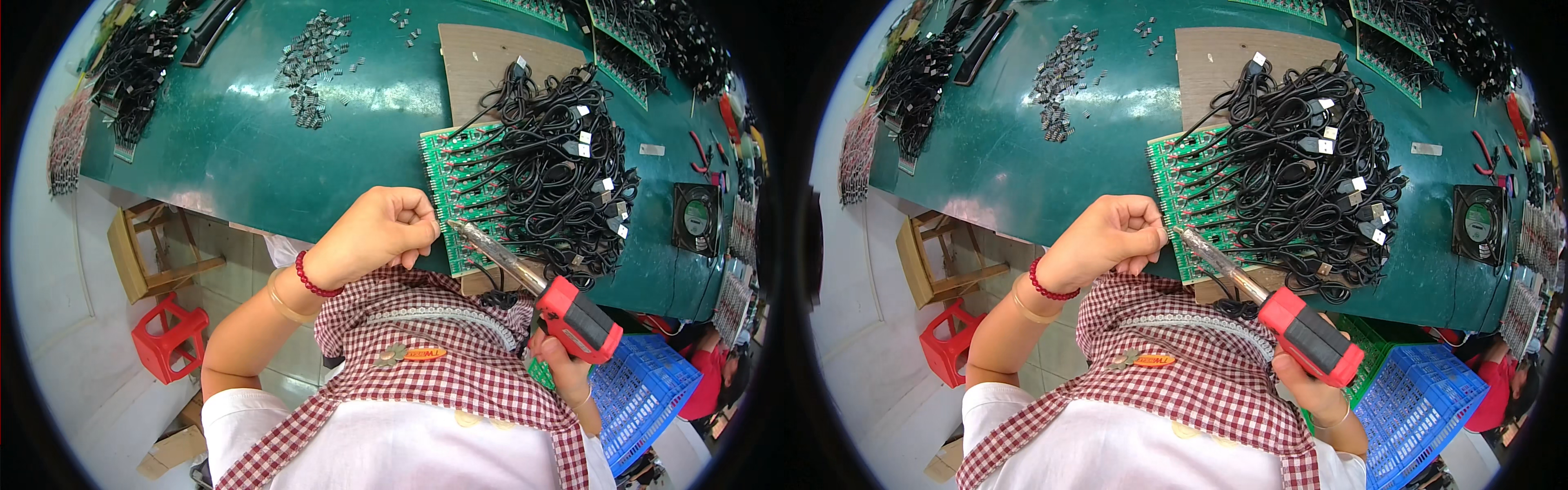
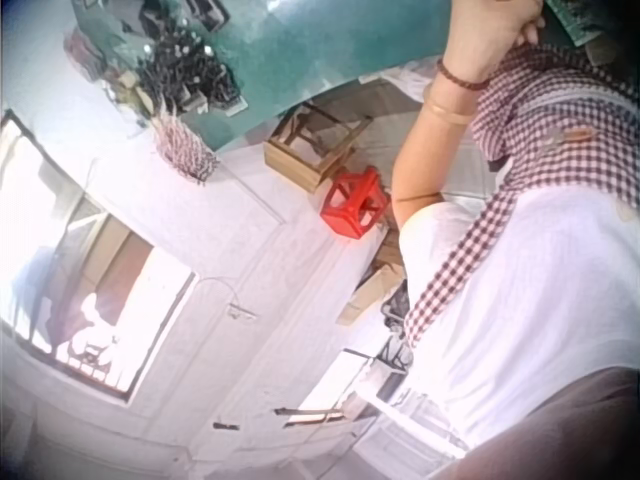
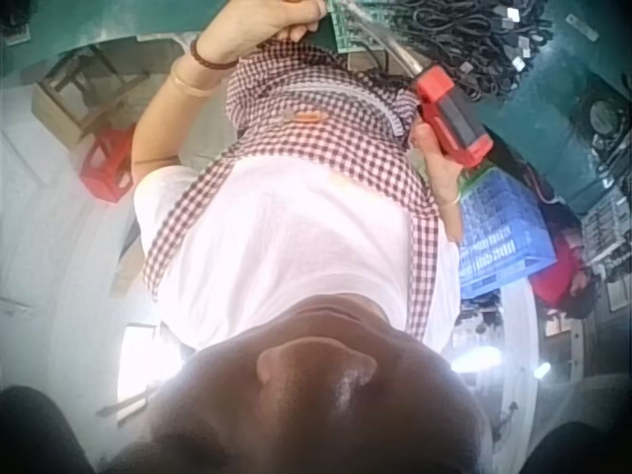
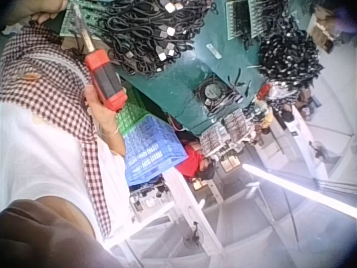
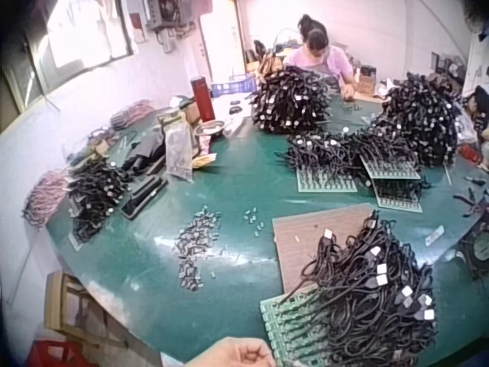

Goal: The person solders small electronic components onto circuit boards using a soldering iron, placing components onto the boards by hand, and sets aside completed boards to work on new ones.

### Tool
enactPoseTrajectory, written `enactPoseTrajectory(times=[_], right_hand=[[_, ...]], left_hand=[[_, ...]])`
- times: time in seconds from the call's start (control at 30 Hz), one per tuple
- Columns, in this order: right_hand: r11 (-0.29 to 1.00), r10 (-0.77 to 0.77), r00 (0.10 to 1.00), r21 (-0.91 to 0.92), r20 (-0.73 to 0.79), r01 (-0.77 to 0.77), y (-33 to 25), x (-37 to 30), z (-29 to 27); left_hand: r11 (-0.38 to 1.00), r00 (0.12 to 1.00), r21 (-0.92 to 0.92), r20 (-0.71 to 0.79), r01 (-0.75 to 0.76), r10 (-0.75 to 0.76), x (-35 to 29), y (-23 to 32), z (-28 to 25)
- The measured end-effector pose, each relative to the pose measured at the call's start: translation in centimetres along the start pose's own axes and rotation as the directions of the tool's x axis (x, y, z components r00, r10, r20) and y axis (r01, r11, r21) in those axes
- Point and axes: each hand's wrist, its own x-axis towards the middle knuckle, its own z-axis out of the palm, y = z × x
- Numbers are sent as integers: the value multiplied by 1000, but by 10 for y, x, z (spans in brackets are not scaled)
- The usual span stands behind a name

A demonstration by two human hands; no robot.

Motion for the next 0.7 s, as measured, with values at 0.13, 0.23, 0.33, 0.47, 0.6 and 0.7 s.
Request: enactPoseTrajectory(times=[0.13, 0.23, 0.33, 0.47, 0.6, 0.7], right_hand=[[1000, 3, 998, -28, 64, -1, -6, 1, -3], [999, 5, 993, -54, 114, 2, -1, -1, -6], [988, -47, 996, -146, 79, 58, 0, -2, -4], [986, 49, 999, 157, 19, -52, -8, -2, 4], [1000, 16, 999, 0, 40, -16, 4, -5, -4], [1000, -17, 997, -20, 79, 18, 2, -3, -5]], left_hand=[[1000, 1000, -9, -6, -11, 11, -1, -1, 1], [999, 1000, -30, -16, -14, 14, -1, -2, 2], [1000, 1000, -12, -26, -8, 7, -1, 0, 3], [1000, 1000, -9, -19, -19, 18, -1, -1, 2], [1000, 1000, -15, -17, -16, 16, -1, -1, 2], [1000, 1000, 7, -21, -20, 21, -1, -1, 3]])
